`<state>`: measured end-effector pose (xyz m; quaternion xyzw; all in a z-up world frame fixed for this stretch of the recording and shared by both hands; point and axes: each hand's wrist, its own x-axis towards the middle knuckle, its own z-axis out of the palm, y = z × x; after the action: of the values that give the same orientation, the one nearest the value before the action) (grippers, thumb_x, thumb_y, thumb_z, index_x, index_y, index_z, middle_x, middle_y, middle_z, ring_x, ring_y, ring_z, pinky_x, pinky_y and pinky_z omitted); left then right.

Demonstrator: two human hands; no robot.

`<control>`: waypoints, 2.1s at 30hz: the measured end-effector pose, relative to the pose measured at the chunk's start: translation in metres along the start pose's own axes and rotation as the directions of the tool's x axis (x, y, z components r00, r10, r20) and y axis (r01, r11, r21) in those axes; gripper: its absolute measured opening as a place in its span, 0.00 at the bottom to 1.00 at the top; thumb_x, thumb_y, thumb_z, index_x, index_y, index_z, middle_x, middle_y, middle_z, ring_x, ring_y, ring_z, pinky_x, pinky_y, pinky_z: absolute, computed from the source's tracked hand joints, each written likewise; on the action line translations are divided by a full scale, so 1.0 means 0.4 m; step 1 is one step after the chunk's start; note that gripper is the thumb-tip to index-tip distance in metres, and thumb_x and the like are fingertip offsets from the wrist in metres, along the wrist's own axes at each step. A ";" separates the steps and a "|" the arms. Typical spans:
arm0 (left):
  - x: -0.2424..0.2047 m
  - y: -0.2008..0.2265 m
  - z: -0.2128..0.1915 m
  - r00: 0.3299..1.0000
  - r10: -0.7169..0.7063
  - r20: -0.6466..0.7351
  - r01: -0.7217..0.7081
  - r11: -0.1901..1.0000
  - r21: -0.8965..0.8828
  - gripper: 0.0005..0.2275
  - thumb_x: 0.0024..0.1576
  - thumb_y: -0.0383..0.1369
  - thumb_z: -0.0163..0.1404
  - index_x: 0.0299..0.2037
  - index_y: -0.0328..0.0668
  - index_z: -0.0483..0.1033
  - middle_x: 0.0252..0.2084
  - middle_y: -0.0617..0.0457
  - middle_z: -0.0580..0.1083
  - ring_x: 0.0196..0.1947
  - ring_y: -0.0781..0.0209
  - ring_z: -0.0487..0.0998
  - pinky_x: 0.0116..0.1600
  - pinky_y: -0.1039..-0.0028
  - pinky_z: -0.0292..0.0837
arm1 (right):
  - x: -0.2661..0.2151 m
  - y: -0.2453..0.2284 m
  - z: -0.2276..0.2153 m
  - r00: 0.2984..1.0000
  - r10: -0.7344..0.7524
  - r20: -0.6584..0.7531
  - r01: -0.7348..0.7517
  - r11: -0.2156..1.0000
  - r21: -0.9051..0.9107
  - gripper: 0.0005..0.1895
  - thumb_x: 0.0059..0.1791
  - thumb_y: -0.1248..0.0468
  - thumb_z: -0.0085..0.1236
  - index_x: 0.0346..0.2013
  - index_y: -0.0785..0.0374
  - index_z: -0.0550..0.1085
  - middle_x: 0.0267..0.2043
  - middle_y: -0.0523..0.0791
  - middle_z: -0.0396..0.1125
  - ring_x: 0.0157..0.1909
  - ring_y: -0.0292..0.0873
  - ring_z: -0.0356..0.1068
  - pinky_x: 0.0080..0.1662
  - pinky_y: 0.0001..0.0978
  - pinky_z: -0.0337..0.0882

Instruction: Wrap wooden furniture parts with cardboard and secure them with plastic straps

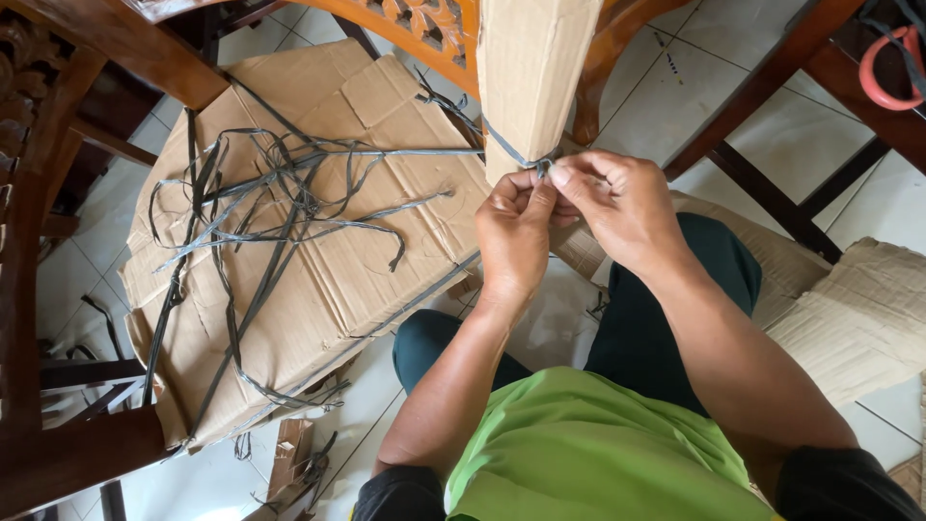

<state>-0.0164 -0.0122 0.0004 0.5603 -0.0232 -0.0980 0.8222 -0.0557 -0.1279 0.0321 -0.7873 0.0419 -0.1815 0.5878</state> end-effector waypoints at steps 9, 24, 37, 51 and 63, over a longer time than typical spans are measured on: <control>0.005 0.002 -0.011 1.000 0.006 -0.018 -0.004 0.990 0.141 0.06 0.63 0.27 0.52 0.42 0.28 0.75 0.27 0.39 0.79 0.25 0.59 0.83 0.32 0.72 0.84 | 0.010 -0.030 0.037 0.981 -0.146 -0.124 0.129 0.982 -0.135 0.14 0.51 0.76 0.59 0.50 0.69 0.70 0.38 0.55 0.75 0.43 0.55 0.78 0.48 0.45 0.76; -0.025 0.003 0.019 0.991 0.004 -0.132 -0.015 0.996 -0.083 0.06 0.63 0.24 0.53 0.43 0.24 0.76 0.29 0.39 0.79 0.29 0.60 0.83 0.34 0.72 0.85 | 0.005 0.049 0.086 0.977 -0.019 -0.212 0.086 0.946 0.313 0.17 0.56 0.75 0.54 0.57 0.62 0.64 0.41 0.46 0.74 0.33 0.30 0.71 0.37 0.24 0.78; -0.024 -0.016 0.011 0.987 0.092 -0.132 -0.085 0.995 0.055 0.05 0.62 0.26 0.55 0.41 0.30 0.78 0.28 0.46 0.79 0.27 0.66 0.80 0.31 0.77 0.82 | 0.001 0.047 0.072 0.978 -0.029 -0.207 0.074 0.974 0.214 0.31 0.53 0.80 0.56 0.68 0.64 0.57 0.43 0.48 0.73 0.39 0.37 0.73 0.42 0.26 0.79; -0.034 0.007 0.018 0.985 0.104 -0.136 -0.089 0.990 0.111 0.08 0.63 0.29 0.54 0.41 0.27 0.77 0.28 0.39 0.79 0.27 0.62 0.82 0.33 0.76 0.83 | 0.023 0.090 0.062 0.957 0.284 0.056 -0.197 0.497 0.845 0.26 0.49 0.77 0.59 0.60 0.60 0.67 0.38 0.48 0.71 0.32 0.38 0.74 0.32 0.22 0.73; -0.028 -0.001 0.008 0.986 0.140 -0.087 -0.129 0.984 0.122 0.07 0.63 0.26 0.53 0.43 0.25 0.77 0.29 0.39 0.79 0.29 0.62 0.81 0.35 0.76 0.83 | 0.027 0.077 0.052 0.993 0.074 -0.091 -0.023 0.881 0.473 0.16 0.52 0.77 0.60 0.51 0.63 0.69 0.40 0.47 0.73 0.42 0.33 0.69 0.45 0.22 0.70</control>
<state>-0.0279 -0.0131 0.0018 0.6084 -0.0272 -0.0137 0.7930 -0.0341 -0.1213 0.0005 -0.6089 0.0475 -0.2129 0.7626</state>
